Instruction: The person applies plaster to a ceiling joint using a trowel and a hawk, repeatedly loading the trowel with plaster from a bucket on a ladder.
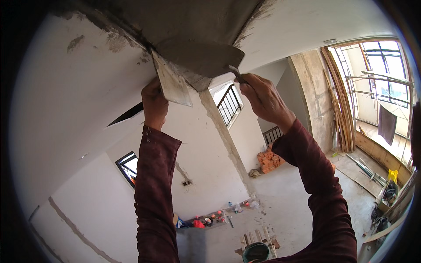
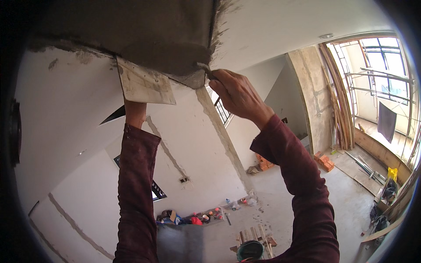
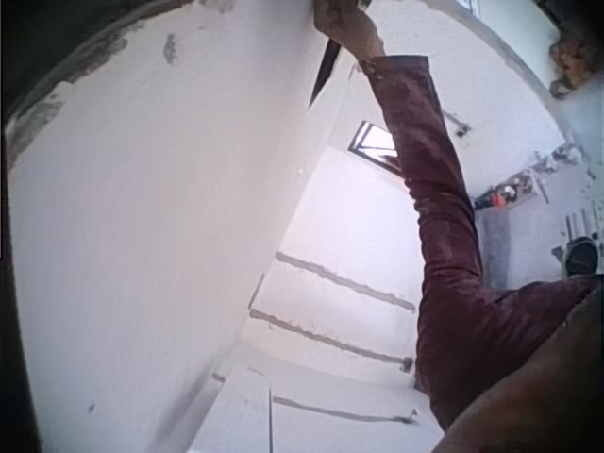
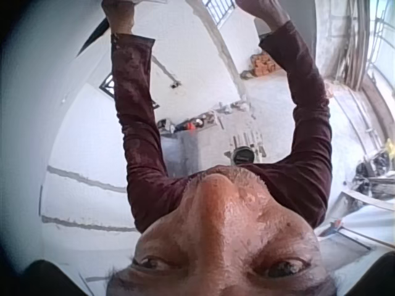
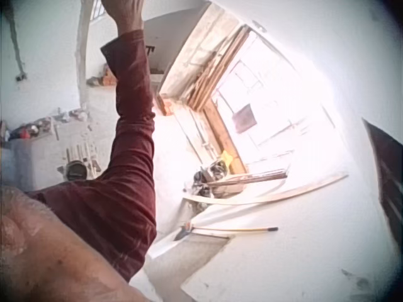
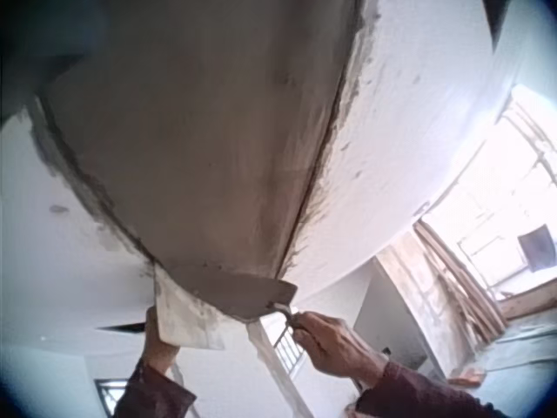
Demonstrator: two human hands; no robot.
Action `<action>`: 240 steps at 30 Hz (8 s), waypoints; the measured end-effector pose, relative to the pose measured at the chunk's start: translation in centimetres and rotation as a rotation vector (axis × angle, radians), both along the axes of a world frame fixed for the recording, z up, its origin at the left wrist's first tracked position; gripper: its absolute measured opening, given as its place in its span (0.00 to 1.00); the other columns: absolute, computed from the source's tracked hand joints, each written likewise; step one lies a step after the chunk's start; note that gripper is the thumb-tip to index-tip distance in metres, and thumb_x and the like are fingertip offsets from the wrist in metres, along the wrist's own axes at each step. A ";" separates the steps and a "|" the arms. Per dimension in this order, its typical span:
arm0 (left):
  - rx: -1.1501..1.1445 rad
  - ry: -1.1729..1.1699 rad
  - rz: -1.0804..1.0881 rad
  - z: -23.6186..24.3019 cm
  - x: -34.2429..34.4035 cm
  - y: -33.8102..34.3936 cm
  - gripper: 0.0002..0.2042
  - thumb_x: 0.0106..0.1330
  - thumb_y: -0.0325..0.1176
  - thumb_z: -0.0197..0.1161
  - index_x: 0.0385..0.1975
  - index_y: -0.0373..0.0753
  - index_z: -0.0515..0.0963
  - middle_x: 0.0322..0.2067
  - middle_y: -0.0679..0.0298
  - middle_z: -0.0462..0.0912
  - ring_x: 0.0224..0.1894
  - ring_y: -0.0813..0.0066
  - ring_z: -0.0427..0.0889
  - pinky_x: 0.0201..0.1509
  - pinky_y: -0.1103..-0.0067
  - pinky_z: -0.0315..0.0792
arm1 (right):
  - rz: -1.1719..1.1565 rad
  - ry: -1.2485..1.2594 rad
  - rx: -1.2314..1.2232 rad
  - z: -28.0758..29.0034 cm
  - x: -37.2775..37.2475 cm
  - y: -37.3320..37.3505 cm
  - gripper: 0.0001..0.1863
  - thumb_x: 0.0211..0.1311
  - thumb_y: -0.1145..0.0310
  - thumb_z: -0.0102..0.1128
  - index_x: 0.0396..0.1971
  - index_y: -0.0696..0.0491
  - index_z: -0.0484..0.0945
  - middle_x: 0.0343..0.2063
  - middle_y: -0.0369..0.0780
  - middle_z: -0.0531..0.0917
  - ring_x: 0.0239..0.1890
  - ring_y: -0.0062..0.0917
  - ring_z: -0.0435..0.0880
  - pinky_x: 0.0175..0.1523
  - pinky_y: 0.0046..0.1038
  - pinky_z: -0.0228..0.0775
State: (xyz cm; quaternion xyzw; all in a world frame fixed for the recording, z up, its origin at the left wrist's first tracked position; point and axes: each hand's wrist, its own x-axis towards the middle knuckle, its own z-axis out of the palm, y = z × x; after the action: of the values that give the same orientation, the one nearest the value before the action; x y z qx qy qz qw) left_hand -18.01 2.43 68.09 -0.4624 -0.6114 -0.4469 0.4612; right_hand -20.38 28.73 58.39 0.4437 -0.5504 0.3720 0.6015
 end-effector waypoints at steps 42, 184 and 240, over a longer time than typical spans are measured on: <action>0.023 0.040 0.058 -0.2 -0.9 -0.7 0.08 0.62 0.23 0.61 0.39 0.32 0.80 0.35 0.67 0.83 0.37 0.85 0.78 0.45 0.84 0.72 | 0.080 -0.019 -0.077 0.3 -8.9 -6.1 0.08 0.67 0.70 0.52 0.35 0.60 0.69 0.24 0.47 0.74 0.25 0.45 0.76 0.31 0.39 0.67; -0.012 -0.069 -0.040 0.7 -1.9 -1.2 0.11 0.63 0.21 0.57 0.44 0.29 0.79 0.39 0.64 0.84 0.40 0.81 0.79 0.49 0.83 0.71 | -0.654 0.050 0.041 2.7 11.6 11.9 0.12 0.61 0.62 0.62 0.38 0.55 0.82 0.30 0.41 0.83 0.29 0.32 0.82 0.33 0.33 0.74; -0.123 0.170 0.549 0.9 -8.2 -9.4 0.21 0.69 0.33 0.58 0.58 0.35 0.64 0.54 0.61 0.70 0.55 0.72 0.69 0.59 0.74 0.67 | -0.168 -1.246 -0.453 -47.6 1.0 6.0 0.12 0.64 0.69 0.54 0.39 0.63 0.79 0.20 0.40 0.76 0.23 0.23 0.75 0.32 0.27 0.66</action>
State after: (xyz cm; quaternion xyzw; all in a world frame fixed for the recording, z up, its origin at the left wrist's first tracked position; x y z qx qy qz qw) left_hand -26.24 -6.96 69.01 -0.3424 -0.6989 -0.2271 0.5854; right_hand -19.40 34.74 10.77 -0.0357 -0.7361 0.6170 0.2761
